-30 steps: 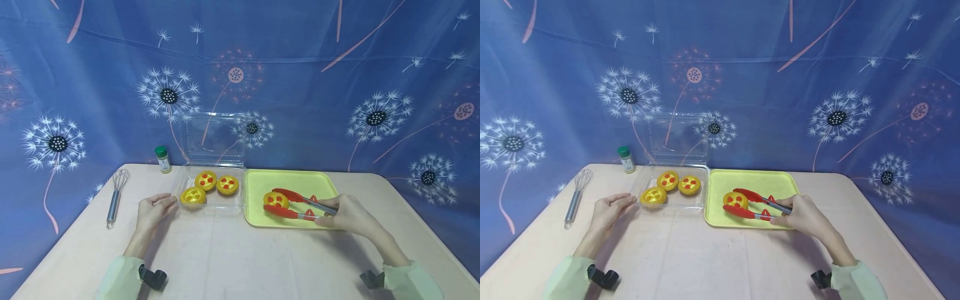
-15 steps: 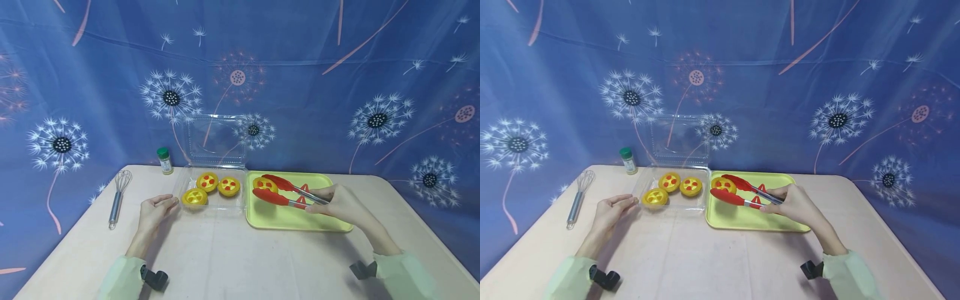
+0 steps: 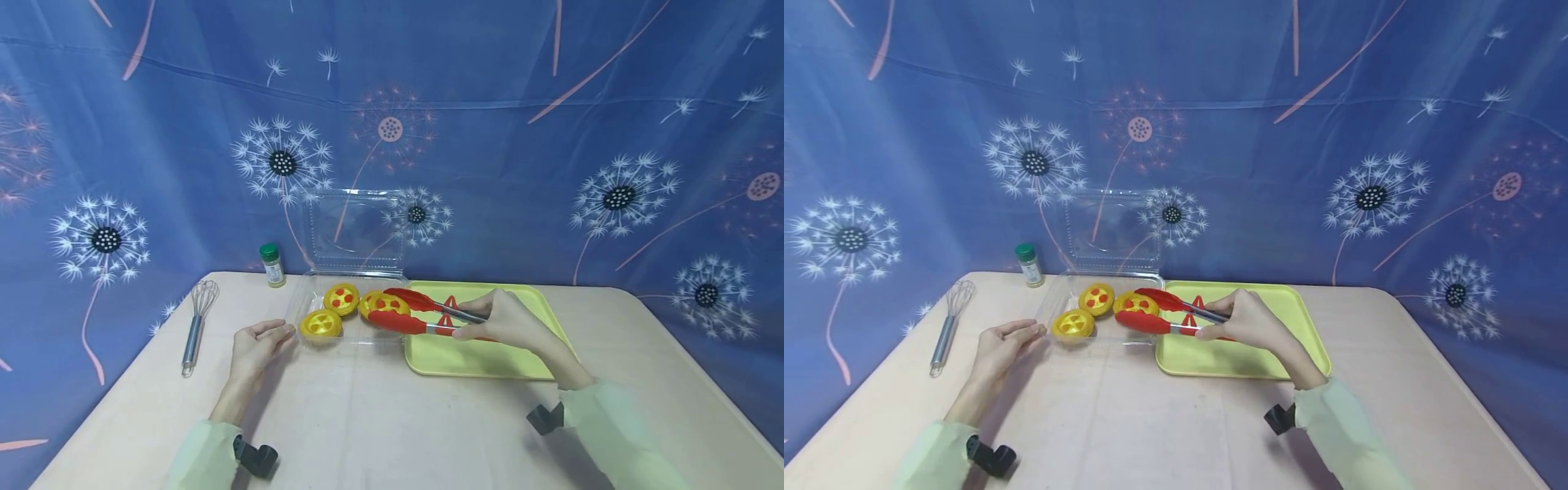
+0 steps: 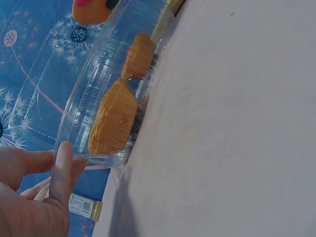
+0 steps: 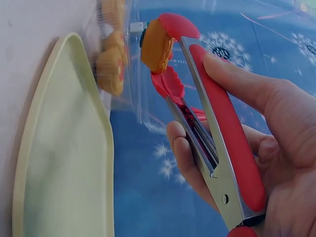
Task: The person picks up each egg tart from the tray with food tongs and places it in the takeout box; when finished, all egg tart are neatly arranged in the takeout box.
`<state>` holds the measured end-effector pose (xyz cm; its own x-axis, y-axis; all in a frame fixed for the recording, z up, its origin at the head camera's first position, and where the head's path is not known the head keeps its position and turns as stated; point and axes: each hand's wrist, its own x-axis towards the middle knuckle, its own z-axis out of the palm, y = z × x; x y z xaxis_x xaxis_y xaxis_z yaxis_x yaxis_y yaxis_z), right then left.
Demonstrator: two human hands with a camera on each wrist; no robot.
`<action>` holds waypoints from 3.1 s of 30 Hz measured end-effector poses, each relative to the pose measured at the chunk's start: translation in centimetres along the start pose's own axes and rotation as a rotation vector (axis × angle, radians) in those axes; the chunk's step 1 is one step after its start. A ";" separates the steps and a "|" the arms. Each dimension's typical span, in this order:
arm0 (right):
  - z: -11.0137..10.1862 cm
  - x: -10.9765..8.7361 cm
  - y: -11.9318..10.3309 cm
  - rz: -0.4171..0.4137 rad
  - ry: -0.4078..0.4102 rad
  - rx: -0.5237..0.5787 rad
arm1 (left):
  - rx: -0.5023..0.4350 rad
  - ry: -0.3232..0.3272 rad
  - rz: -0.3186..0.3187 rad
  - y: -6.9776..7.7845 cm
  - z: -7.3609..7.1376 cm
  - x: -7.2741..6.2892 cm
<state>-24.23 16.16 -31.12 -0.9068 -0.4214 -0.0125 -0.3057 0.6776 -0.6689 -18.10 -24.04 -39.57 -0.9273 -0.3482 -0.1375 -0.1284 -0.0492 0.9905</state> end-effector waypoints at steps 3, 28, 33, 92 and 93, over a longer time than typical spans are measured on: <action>0.6 0.9 -0.5 -0.005 -0.026 0.004 | 0.021 0.005 -0.002 0.0 0.1 0.0; 2.3 4.7 -2.9 -0.037 -0.155 -0.081 | 0.048 0.018 -0.018 -0.3 0.1 0.0; 2.5 4.8 -3.2 -0.064 -0.136 -0.127 | 0.046 0.019 -0.015 -0.4 0.1 0.0; 2.3 6.2 -1.2 -0.164 -0.115 -0.181 | 0.012 0.014 -0.005 -0.2 0.2 0.1; 2.3 6.2 -1.1 -0.161 -0.113 -0.166 | 0.009 0.014 -0.006 -0.2 0.2 0.1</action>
<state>-28.84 11.47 -32.18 -0.8070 -0.5906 -0.0053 -0.4956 0.6820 -0.5379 -18.22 -23.85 -39.73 -0.9215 -0.3608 -0.1436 -0.1374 -0.0429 0.9896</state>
